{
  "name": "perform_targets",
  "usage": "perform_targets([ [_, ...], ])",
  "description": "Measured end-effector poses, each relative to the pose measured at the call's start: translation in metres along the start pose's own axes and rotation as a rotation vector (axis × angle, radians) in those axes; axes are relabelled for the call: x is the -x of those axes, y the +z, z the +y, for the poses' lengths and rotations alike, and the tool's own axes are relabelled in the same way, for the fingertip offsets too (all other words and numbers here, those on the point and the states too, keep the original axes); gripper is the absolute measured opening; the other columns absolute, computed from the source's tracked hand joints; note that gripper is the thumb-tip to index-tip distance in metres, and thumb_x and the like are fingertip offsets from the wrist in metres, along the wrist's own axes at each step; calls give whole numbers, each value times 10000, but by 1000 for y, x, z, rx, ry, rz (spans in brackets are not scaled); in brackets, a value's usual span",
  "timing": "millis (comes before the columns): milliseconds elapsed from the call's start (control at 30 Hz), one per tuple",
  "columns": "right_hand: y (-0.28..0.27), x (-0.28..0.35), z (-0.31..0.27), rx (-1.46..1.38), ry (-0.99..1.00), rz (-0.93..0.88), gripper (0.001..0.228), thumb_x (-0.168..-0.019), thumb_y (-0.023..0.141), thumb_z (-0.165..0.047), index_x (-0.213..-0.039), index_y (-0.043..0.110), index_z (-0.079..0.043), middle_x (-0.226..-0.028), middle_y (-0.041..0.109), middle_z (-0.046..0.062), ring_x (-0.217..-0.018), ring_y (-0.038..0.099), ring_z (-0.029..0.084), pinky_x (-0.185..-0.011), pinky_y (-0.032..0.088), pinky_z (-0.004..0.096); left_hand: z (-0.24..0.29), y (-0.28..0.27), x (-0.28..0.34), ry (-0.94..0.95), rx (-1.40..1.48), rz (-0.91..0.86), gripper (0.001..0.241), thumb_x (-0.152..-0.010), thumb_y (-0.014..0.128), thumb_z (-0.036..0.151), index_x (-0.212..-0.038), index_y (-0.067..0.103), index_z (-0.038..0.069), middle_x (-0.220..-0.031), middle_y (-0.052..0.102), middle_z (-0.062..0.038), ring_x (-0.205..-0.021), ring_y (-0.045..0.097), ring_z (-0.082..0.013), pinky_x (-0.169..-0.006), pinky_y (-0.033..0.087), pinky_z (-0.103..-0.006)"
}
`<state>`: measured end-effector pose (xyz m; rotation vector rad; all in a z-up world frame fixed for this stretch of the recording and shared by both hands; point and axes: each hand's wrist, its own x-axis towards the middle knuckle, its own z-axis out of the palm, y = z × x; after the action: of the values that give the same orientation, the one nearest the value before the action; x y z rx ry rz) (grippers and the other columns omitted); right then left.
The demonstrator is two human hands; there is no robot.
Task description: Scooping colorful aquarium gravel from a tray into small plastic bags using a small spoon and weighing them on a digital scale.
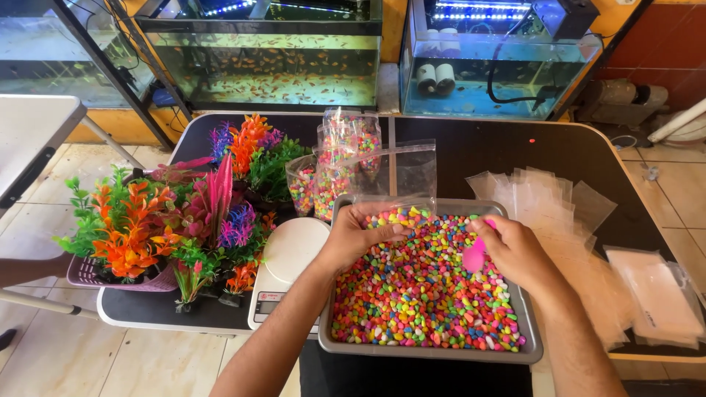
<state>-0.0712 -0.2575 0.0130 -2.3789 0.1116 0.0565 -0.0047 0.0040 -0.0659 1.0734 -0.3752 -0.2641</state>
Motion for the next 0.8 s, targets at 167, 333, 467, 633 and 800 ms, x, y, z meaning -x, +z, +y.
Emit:
perform_targets([
  [167,6,-4,25,-97,117,-35,325,-1038,549,-216,-1104,728,47,-777,745,245,-715,719,351,-679,581,458,-3,-2,-2,-16,-38,2,446,-849,804,-42,-1262,652,-113,-1042,718,-358,-971,728,-439,-831,661,-504],
  [333,37,-15,44,-401,219,-302,321,-1043,524,-146,-1030,695,125,-707,668,231,-527,668,277,-441,623,393,-2,-3,-3,-50,-49,22,464,-843,813,-38,-1272,652,-112,-1004,727,-353,-945,741,-413,-824,670,-487],
  [467,47,-13,30,-466,249,-472,313,-1031,530,-133,-1052,688,138,-737,690,241,-564,702,279,-484,653,409,3,-1,-2,-68,-64,57,460,-824,827,-46,-1251,669,-106,-967,738,-336,-909,752,-371,-812,674,-467],
  [633,55,-5,12,-489,273,-614,300,-1025,542,-112,-1033,702,141,-773,712,269,-600,744,319,-529,669,425,-4,-7,0,-87,-121,84,435,-822,826,-48,-1227,683,-112,-953,746,-319,-884,753,-332,-794,673,-445],
  [800,65,4,-8,-534,267,-743,309,-1030,559,-146,-1018,688,135,-783,706,281,-618,757,331,-543,670,411,-5,-5,-2,-74,-142,79,421,-817,834,-48,-1211,696,-104,-949,749,-306,-875,747,-312,-789,673,-444],
])
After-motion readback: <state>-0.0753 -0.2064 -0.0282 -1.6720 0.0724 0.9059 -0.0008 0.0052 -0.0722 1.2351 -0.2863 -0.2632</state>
